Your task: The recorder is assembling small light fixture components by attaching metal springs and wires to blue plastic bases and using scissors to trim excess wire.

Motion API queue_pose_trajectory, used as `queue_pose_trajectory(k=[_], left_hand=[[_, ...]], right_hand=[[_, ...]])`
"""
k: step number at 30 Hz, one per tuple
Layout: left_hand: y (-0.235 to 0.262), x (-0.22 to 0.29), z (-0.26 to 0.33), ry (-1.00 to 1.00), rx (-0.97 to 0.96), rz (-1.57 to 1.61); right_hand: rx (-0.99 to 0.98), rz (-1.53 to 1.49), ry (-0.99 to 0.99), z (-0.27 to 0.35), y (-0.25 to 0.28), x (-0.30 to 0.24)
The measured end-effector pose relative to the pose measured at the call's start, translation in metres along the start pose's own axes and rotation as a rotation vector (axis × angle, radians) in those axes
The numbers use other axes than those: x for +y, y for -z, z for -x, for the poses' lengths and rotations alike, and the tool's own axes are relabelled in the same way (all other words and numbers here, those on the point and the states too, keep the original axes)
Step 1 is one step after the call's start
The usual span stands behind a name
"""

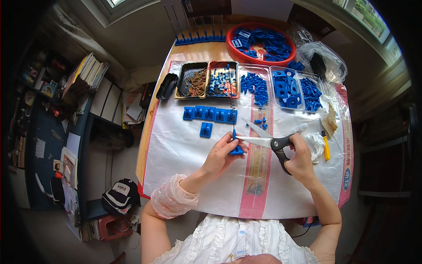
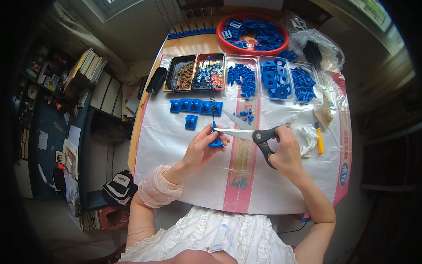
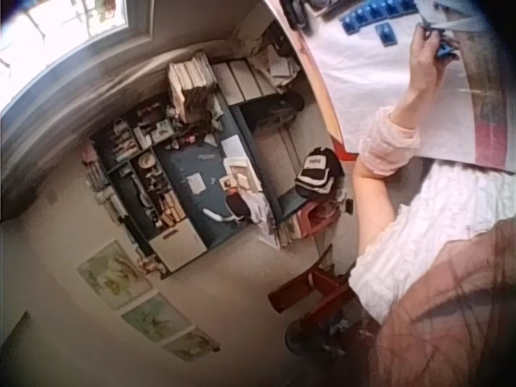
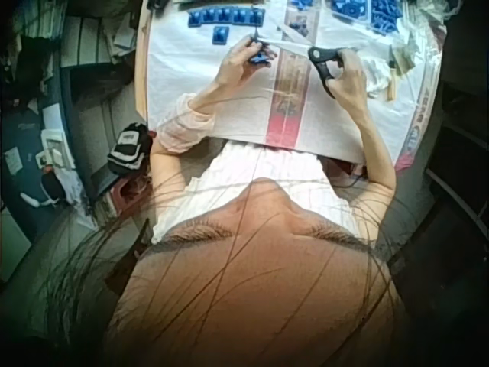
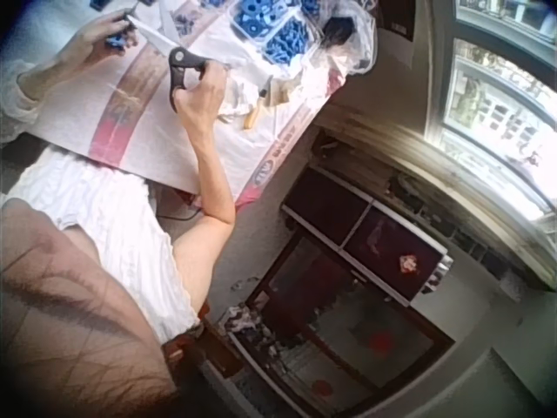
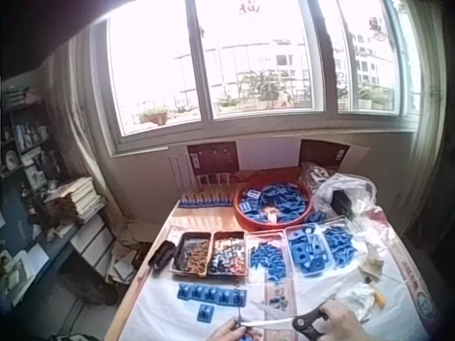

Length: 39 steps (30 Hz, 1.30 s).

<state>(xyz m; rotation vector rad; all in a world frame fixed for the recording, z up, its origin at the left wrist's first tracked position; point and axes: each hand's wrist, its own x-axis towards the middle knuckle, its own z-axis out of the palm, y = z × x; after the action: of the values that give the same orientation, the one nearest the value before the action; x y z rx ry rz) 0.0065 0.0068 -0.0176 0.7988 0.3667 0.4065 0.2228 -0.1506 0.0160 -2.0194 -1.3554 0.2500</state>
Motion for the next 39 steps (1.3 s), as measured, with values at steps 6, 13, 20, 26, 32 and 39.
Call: queue_pose_trajectory(k=[6,13,20,26,32,39], left_hand=[[0.001,-0.009,-0.002,-0.12,0.024,-0.184],[0.001,-0.007,-0.001,-0.096,0.022,-0.257],[0.004,-0.007,0.0,-0.016,0.0,-0.314],[-0.002,-0.01,0.002,-0.054,0.006,-0.324],[0.001,-0.013,0.002,-0.084,0.007,-0.335],[0.001,-0.014,0.0,-0.13,-0.025,-0.452]], right_hand=[[0.028,-0.061,-0.013,0.003,-0.017,0.002],[0.017,-0.017,0.015,0.003,-0.024,0.003],[0.033,-0.003,0.039,0.002,-0.025,-0.001],[0.036,-0.02,0.032,0.002,-0.026,-0.002],[0.016,0.015,0.051,0.003,-0.026,-0.001],[0.034,0.0,0.058,0.004,-0.028,-0.001]])
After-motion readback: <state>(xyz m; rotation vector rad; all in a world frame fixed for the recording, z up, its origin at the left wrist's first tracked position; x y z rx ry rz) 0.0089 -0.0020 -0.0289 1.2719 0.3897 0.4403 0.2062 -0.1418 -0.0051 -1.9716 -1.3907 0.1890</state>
